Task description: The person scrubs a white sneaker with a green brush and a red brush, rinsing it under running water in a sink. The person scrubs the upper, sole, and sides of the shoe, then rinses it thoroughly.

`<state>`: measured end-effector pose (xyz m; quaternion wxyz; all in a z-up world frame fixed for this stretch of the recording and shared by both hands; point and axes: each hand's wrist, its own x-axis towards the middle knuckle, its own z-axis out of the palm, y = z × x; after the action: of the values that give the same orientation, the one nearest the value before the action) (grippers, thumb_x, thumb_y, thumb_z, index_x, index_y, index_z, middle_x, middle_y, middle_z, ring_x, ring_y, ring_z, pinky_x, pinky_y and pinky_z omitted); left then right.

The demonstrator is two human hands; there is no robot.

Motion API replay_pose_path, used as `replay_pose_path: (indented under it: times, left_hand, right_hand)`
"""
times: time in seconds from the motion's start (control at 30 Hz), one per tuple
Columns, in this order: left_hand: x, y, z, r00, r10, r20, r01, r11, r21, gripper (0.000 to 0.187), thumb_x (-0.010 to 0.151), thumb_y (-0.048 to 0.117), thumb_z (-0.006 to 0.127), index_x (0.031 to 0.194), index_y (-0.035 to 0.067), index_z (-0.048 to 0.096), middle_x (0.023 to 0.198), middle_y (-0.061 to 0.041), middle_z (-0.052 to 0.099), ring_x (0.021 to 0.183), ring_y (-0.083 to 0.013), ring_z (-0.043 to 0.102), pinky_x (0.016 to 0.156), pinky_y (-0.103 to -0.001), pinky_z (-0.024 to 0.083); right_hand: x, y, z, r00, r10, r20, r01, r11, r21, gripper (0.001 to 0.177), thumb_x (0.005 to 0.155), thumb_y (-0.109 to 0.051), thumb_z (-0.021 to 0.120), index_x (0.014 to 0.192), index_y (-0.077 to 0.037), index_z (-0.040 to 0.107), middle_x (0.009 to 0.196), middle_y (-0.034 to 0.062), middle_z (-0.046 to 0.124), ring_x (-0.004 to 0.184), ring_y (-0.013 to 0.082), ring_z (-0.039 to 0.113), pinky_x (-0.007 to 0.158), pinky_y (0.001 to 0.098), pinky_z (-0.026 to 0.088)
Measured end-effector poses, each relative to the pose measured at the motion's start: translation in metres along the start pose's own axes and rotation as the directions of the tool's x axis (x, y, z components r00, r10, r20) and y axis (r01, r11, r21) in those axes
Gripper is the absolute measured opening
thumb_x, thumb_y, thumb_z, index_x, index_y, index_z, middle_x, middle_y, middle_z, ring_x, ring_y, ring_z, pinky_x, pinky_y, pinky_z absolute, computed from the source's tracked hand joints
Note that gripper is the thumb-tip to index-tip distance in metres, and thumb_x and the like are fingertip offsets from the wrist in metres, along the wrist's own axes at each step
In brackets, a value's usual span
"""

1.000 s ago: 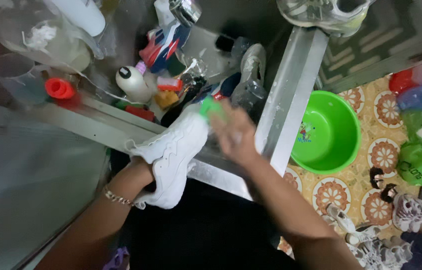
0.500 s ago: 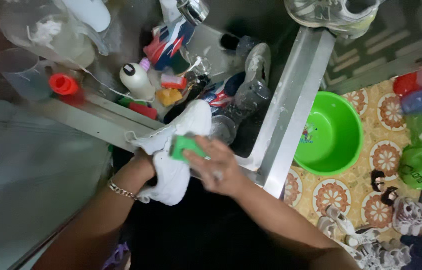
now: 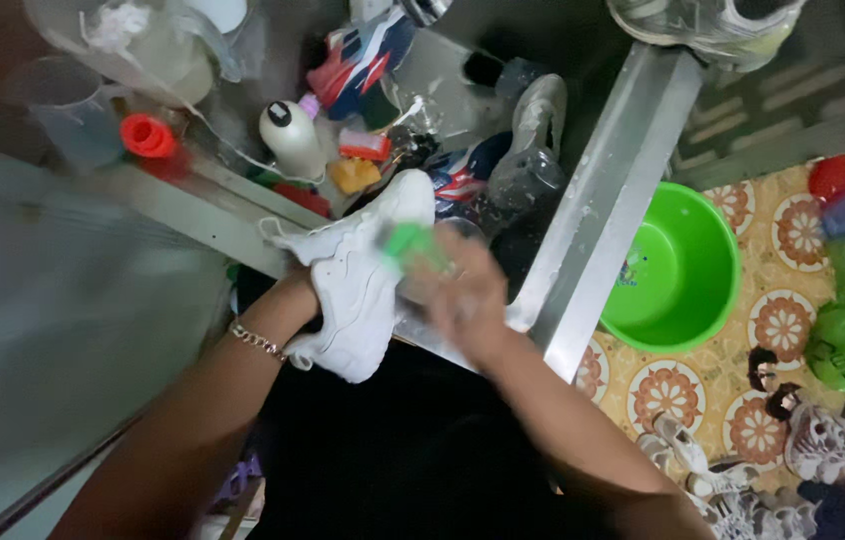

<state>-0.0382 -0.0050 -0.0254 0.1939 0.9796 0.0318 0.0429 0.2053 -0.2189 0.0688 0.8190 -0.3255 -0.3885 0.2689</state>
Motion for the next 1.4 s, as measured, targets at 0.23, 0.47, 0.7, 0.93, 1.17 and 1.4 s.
replay_pose_path:
  times: [0.23, 0.47, 0.7, 0.93, 1.17, 1.4]
  left_hand:
    - [-0.011, 0.004, 0.011, 1.0, -0.013, -0.022, 0.014, 1.0, 0.014, 0.076, 0.099, 0.037, 0.083, 0.161, -0.005, 0.071, 0.101, -0.019, 0.084, 0.086, -0.0405, 0.082, 0.081, -0.055, 0.067]
    - [-0.005, -0.002, 0.006, 0.998, 0.002, -0.055, 0.0, 0.999, 0.039, 0.078, 0.099, 0.037, 0.084, 0.163, -0.005, 0.07, 0.102, -0.018, 0.084, 0.086, -0.0398, 0.082, 0.081, -0.054, 0.067]
    - [0.001, 0.005, 0.014, 0.996, 0.03, -0.083, -0.026, 0.998, 0.052, 0.08, 0.098, 0.036, 0.085, 0.165, -0.005, 0.07, 0.102, -0.018, 0.084, 0.085, -0.039, 0.082, 0.081, -0.054, 0.068]
    - [0.011, 0.007, 0.022, 0.993, 0.056, -0.109, -0.049, 0.997, 0.06, 0.083, 0.097, 0.036, 0.086, 0.167, -0.005, 0.069, 0.103, -0.017, 0.084, 0.085, -0.0383, 0.082, 0.081, -0.053, 0.068]
    - [0.018, 0.009, 0.029, 0.989, 0.082, -0.123, -0.076, 0.996, 0.056, 0.085, 0.097, 0.036, 0.086, 0.169, -0.005, 0.068, 0.103, -0.017, 0.084, 0.084, -0.0375, 0.082, 0.082, -0.053, 0.068]
    - [0.079, 0.043, -0.001, 0.989, 0.089, -0.121, -0.083, 0.995, 0.055, 0.087, 0.096, 0.035, 0.087, 0.172, -0.005, 0.068, 0.103, -0.016, 0.084, 0.084, -0.0368, 0.082, 0.082, -0.052, 0.068]
  right_hand:
    - [0.032, -0.031, -0.006, 0.971, -0.222, 0.087, 0.204, 0.581, -0.788, 0.04, 0.102, -0.008, 0.098, 0.141, -0.009, 0.096, 0.13, 0.0261, 0.088, 0.092, 0.0296, 0.082, 0.082, 0.0412, 0.068]
    - [0.025, -0.033, -0.02, 0.941, -0.054, 0.333, 0.322, 0.439, -0.839, 0.033, 0.107, -0.02, 0.091, 0.139, -0.026, 0.097, 0.135, 0.0111, 0.09, 0.103, 0.0362, 0.08, 0.097, 0.047, 0.07]
    - [0.001, -0.048, 0.022, 0.961, 0.05, 0.273, 0.236, 0.368, -0.899, 0.047, 0.098, -0.029, 0.083, 0.144, -0.028, 0.096, 0.129, 0.0181, 0.085, 0.1, 0.0381, 0.078, 0.093, 0.0538, 0.064]
    - [0.034, -0.076, -0.027, 0.97, -0.216, 0.115, 0.151, 0.16, -0.975, 0.043, 0.114, -0.017, 0.087, 0.157, -0.016, 0.091, 0.158, 0.0294, 0.084, 0.108, 0.0456, 0.083, 0.101, 0.0554, 0.065]
    - [0.035, -0.082, -0.074, 0.962, -0.203, 0.181, 0.194, 0.043, -0.98, 0.041, 0.111, -0.009, 0.091, 0.152, -0.012, 0.093, 0.152, 0.0351, 0.082, 0.11, 0.0561, 0.081, 0.1, 0.0612, 0.061]
    - [0.036, -0.091, -0.035, 0.98, -0.187, 0.074, 0.147, 0.418, -0.896, 0.037, 0.115, -0.009, 0.087, 0.152, -0.004, 0.088, 0.152, 0.0327, 0.086, 0.112, 0.0361, 0.089, 0.097, 0.0505, 0.066]
